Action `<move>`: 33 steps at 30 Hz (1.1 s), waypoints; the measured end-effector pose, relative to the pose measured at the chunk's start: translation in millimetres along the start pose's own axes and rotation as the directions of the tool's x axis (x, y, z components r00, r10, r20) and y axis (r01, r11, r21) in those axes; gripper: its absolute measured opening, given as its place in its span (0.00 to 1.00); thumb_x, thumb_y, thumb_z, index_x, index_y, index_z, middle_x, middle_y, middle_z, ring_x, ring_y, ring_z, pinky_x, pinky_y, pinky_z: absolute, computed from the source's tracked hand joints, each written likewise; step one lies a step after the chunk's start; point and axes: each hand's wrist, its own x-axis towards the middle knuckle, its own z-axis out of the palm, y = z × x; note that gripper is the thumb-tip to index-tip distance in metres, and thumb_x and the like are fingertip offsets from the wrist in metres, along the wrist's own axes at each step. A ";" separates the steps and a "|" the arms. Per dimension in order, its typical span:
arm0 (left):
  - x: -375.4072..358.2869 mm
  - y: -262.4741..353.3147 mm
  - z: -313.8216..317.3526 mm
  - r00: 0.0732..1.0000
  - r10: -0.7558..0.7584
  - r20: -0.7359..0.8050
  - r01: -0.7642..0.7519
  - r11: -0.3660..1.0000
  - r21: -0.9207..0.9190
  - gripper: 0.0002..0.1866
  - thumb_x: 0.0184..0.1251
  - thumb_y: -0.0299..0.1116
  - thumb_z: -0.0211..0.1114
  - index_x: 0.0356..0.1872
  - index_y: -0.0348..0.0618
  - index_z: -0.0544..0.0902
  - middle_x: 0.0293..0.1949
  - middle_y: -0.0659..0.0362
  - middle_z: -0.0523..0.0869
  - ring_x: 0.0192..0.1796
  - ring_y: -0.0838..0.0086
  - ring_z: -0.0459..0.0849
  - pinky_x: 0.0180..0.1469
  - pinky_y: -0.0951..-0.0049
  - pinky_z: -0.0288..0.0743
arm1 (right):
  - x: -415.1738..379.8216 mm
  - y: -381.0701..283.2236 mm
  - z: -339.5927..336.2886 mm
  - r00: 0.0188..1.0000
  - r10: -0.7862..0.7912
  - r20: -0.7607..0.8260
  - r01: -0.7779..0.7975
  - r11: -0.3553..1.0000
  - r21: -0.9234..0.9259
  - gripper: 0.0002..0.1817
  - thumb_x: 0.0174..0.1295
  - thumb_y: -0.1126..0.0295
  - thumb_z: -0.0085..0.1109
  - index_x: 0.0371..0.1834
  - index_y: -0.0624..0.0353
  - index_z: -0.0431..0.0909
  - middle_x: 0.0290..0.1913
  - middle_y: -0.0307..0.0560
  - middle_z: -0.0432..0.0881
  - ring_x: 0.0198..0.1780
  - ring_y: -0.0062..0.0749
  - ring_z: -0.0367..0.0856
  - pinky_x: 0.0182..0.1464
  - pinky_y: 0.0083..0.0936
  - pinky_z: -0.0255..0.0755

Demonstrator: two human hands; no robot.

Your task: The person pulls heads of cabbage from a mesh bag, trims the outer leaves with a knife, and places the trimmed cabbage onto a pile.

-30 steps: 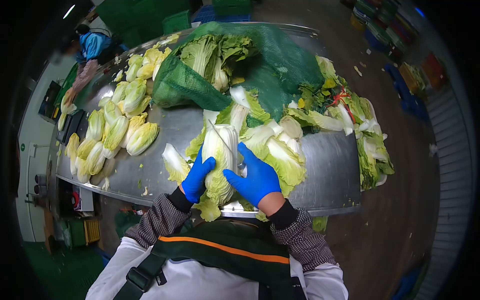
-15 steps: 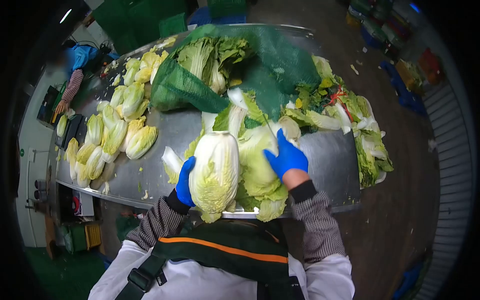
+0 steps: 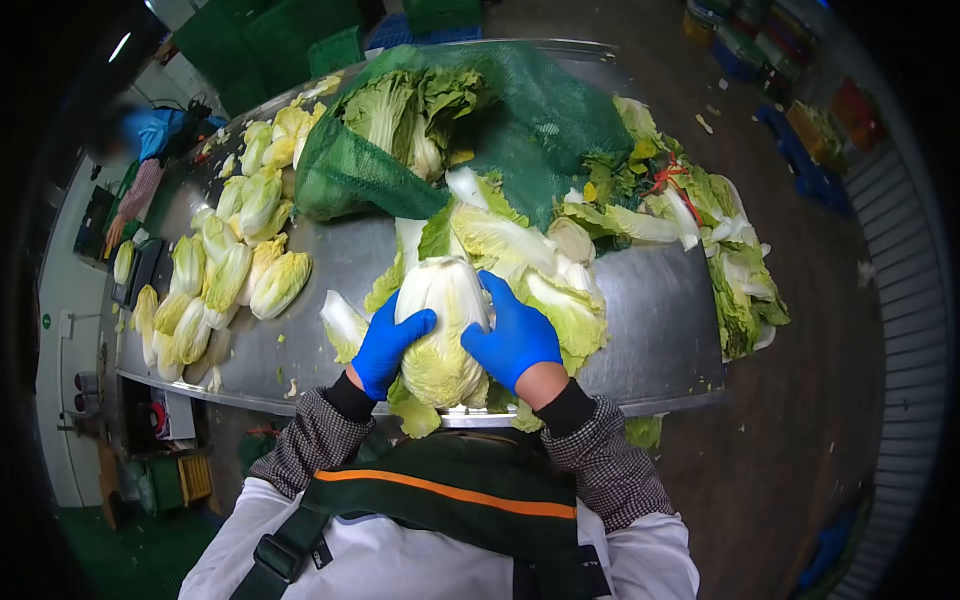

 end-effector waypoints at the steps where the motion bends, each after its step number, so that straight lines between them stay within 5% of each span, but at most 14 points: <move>1: 0.9 -0.4 0.3 1.000 0.012 -0.004 -0.012 0.998 0.060 0.33 0.60 0.35 0.68 0.65 0.35 0.66 0.57 0.54 0.77 0.57 0.71 0.77 0.59 0.71 0.70 | -1.1 -3.2 -2.7 0.999 0.037 0.005 -0.037 0.998 -0.042 0.34 0.50 0.59 0.61 0.64 0.47 0.67 0.39 0.58 0.82 0.41 0.52 0.82 0.46 0.40 0.76; 5: -2.7 12.5 -15.6 0.989 -0.089 0.114 0.074 0.989 0.128 0.35 0.59 0.37 0.69 0.66 0.35 0.65 0.58 0.54 0.77 0.57 0.71 0.76 0.60 0.70 0.70 | 1.1 14.5 -15.1 0.964 -0.058 -0.261 0.045 0.998 -0.053 0.26 0.52 0.63 0.59 0.58 0.47 0.73 0.37 0.56 0.83 0.39 0.50 0.82 0.42 0.38 0.75; 7: -5.8 11.0 -32.9 0.961 -0.137 0.240 0.087 0.974 0.210 0.36 0.59 0.38 0.69 0.66 0.35 0.64 0.58 0.55 0.76 0.58 0.72 0.76 0.61 0.70 0.69 | 23.2 50.6 -35.2 0.986 -0.025 -0.166 0.026 1.000 0.005 0.26 0.53 0.62 0.59 0.58 0.46 0.73 0.40 0.57 0.82 0.40 0.51 0.82 0.42 0.39 0.75; 10: -19.1 -0.9 -30.2 0.958 -0.160 0.236 0.218 0.945 -0.242 0.36 0.64 0.45 0.63 0.69 0.39 0.62 0.62 0.51 0.74 0.63 0.66 0.73 0.66 0.66 0.65 | 42.9 83.1 -34.4 0.979 -0.031 -0.201 -0.040 0.940 -0.338 0.31 0.55 0.57 0.59 0.63 0.53 0.69 0.45 0.56 0.82 0.43 0.57 0.81 0.44 0.42 0.74; 11: -15.6 0.0 -26.8 0.962 -0.168 0.214 0.246 0.873 -0.421 0.35 0.66 0.46 0.61 0.69 0.39 0.62 0.63 0.50 0.73 0.63 0.65 0.73 0.67 0.65 0.64 | 39.2 87.7 -27.8 0.978 -0.092 -0.189 0.015 0.927 -0.375 0.37 0.55 0.52 0.62 0.66 0.55 0.66 0.41 0.55 0.82 0.38 0.49 0.82 0.44 0.37 0.75; 12: -11.8 -3.7 -26.3 0.973 -0.200 0.117 0.232 0.821 -0.522 0.34 0.69 0.51 0.55 0.70 0.41 0.61 0.64 0.50 0.71 0.64 0.62 0.72 0.68 0.62 0.63 | 32.3 63.6 -26.1 0.991 -0.050 -0.125 0.020 0.974 -0.226 0.38 0.55 0.49 0.63 0.67 0.54 0.65 0.39 0.52 0.81 0.33 0.41 0.81 0.39 0.32 0.76; 15: 0.6 -1.8 -21.8 0.943 -0.071 0.325 0.287 0.666 -0.689 0.34 0.71 0.55 0.51 0.70 0.42 0.61 0.65 0.52 0.71 0.64 0.64 0.72 0.68 0.63 0.64 | 3.8 -13.3 -36.6 0.963 0.000 0.270 -0.133 0.870 0.474 0.41 0.56 0.45 0.64 0.70 0.52 0.63 0.34 0.41 0.76 0.23 0.17 0.72 0.25 0.18 0.70; 16: 2.5 1.9 -20.8 0.950 -0.116 0.291 0.280 0.731 -0.622 0.36 0.71 0.58 0.48 0.70 0.43 0.62 0.65 0.53 0.72 0.64 0.64 0.73 0.67 0.63 0.66 | -0.3 -17.4 -24.6 0.979 -0.100 0.177 -0.019 0.822 0.569 0.39 0.58 0.47 0.63 0.69 0.51 0.64 0.35 0.39 0.77 0.21 0.14 0.70 0.19 0.14 0.64; 17: 7.8 6.2 -18.2 0.954 -0.165 0.250 0.274 0.815 -0.511 0.35 0.71 0.58 0.47 0.70 0.43 0.61 0.65 0.54 0.72 0.63 0.65 0.74 0.66 0.64 0.67 | 1.3 -22.1 -21.7 0.977 -0.031 0.211 -0.109 0.779 0.617 0.39 0.57 0.48 0.64 0.69 0.54 0.64 0.34 0.42 0.79 0.25 0.19 0.74 0.27 0.19 0.71; 19: 11.9 10.1 -21.8 0.966 -0.076 0.246 0.174 0.897 -0.407 0.34 0.72 0.56 0.48 0.70 0.42 0.60 0.63 0.54 0.73 0.62 0.66 0.74 0.66 0.64 0.67 | 3.7 -19.2 -13.6 0.985 -0.169 0.036 0.142 0.909 0.393 0.39 0.57 0.50 0.65 0.69 0.56 0.63 0.34 0.47 0.81 0.31 0.27 0.79 0.38 0.26 0.75; 22: 6.7 -8.5 -22.7 0.981 -0.124 0.147 0.168 0.927 -0.335 0.35 0.70 0.51 0.54 0.70 0.40 0.58 0.63 0.53 0.71 0.63 0.66 0.72 0.66 0.66 0.65 | -1.7 -25.1 -2.4 0.986 -0.070 0.152 0.035 0.974 0.224 0.41 0.53 0.49 0.66 0.68 0.56 0.64 0.36 0.54 0.82 0.38 0.41 0.83 0.45 0.31 0.75; 25: 13.1 -15.7 -14.8 0.991 0.128 0.039 -0.125 0.990 -0.066 0.37 0.65 0.45 0.61 0.70 0.38 0.57 0.63 0.53 0.70 0.64 0.67 0.70 0.66 0.68 0.64 | 3.2 -16.5 2.8 0.990 -0.080 0.114 0.059 0.982 0.180 0.41 0.52 0.50 0.67 0.68 0.55 0.64 0.38 0.57 0.82 0.40 0.47 0.83 0.46 0.34 0.75; 29: 18.0 -19.3 -14.9 0.960 0.276 -0.038 -0.266 0.949 0.173 0.40 0.61 0.40 0.66 0.70 0.36 0.56 0.62 0.53 0.69 0.63 0.68 0.69 0.65 0.69 0.64 | 6.6 -9.9 16.1 0.994 -0.105 -0.024 0.108 0.967 0.230 0.37 0.52 0.59 0.63 0.68 0.50 0.63 0.42 0.62 0.81 0.43 0.55 0.82 0.47 0.39 0.75; 33: 15.0 -9.5 -12.4 0.978 0.207 -0.007 -0.203 0.962 0.182 0.37 0.62 0.40 0.65 0.68 0.36 0.61 0.60 0.54 0.72 0.61 0.70 0.71 0.64 0.70 0.65 | 5.0 -14.9 9.5 0.996 -0.082 -0.037 0.086 0.989 0.123 0.33 0.52 0.62 0.59 0.65 0.46 0.66 0.42 0.62 0.82 0.44 0.55 0.81 0.48 0.40 0.75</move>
